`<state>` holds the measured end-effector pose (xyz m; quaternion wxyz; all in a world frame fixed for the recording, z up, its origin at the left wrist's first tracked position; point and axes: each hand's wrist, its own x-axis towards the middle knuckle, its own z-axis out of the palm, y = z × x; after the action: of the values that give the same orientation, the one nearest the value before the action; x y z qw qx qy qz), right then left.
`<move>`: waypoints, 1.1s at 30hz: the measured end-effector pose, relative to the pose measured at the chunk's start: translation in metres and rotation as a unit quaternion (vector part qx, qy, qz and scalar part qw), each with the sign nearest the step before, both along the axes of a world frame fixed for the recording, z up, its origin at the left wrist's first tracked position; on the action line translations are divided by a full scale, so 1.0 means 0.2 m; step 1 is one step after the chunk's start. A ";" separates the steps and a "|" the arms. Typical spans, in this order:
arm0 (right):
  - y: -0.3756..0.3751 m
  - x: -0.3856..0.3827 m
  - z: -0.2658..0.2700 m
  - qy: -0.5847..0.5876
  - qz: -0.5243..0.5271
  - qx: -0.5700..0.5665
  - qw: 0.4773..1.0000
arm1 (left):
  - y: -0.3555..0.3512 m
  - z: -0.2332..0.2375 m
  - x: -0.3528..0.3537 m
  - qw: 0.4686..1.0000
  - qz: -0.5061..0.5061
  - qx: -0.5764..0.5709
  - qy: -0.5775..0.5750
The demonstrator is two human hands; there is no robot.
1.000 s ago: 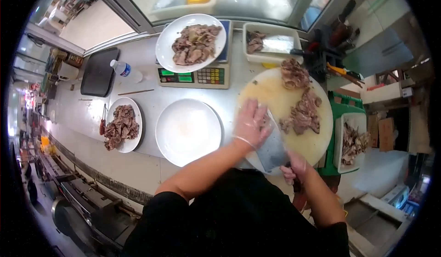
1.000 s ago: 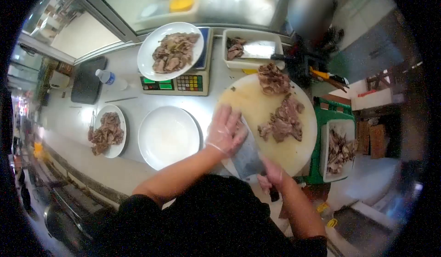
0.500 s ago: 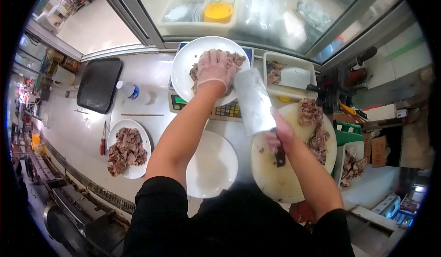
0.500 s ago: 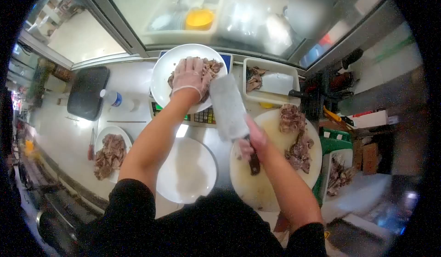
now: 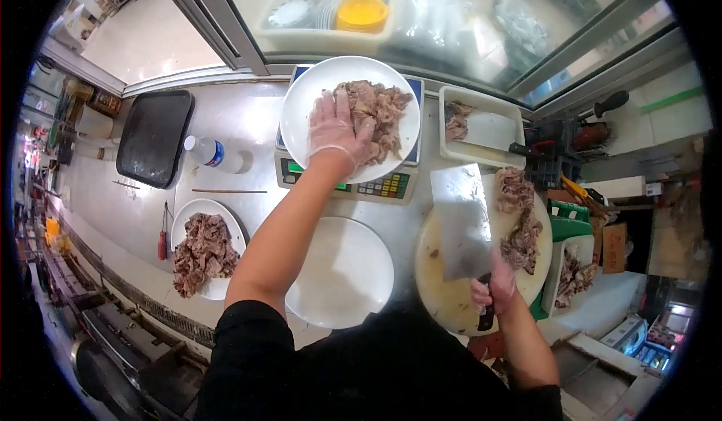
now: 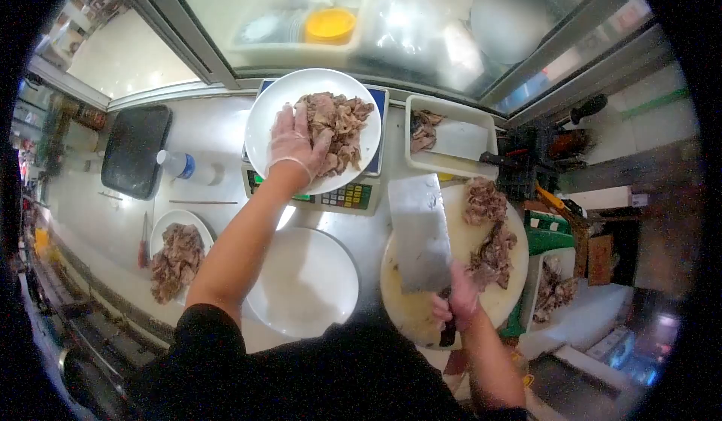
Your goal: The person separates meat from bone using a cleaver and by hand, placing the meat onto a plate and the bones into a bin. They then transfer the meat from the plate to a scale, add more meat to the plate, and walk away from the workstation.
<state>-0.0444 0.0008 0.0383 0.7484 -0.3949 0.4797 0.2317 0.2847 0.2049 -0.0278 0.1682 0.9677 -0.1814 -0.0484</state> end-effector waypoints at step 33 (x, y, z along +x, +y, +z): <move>-0.27 -1.27 -0.49 -0.161 0.523 -0.668 0.505 | 1.21 -0.42 -2.16 0.995 0.077 -0.048 0.032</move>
<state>-0.2975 -0.0532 -0.0596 0.0701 -0.9873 0.0698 0.1243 -0.1474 0.4464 -0.1118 0.2231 0.9676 -0.1030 -0.0576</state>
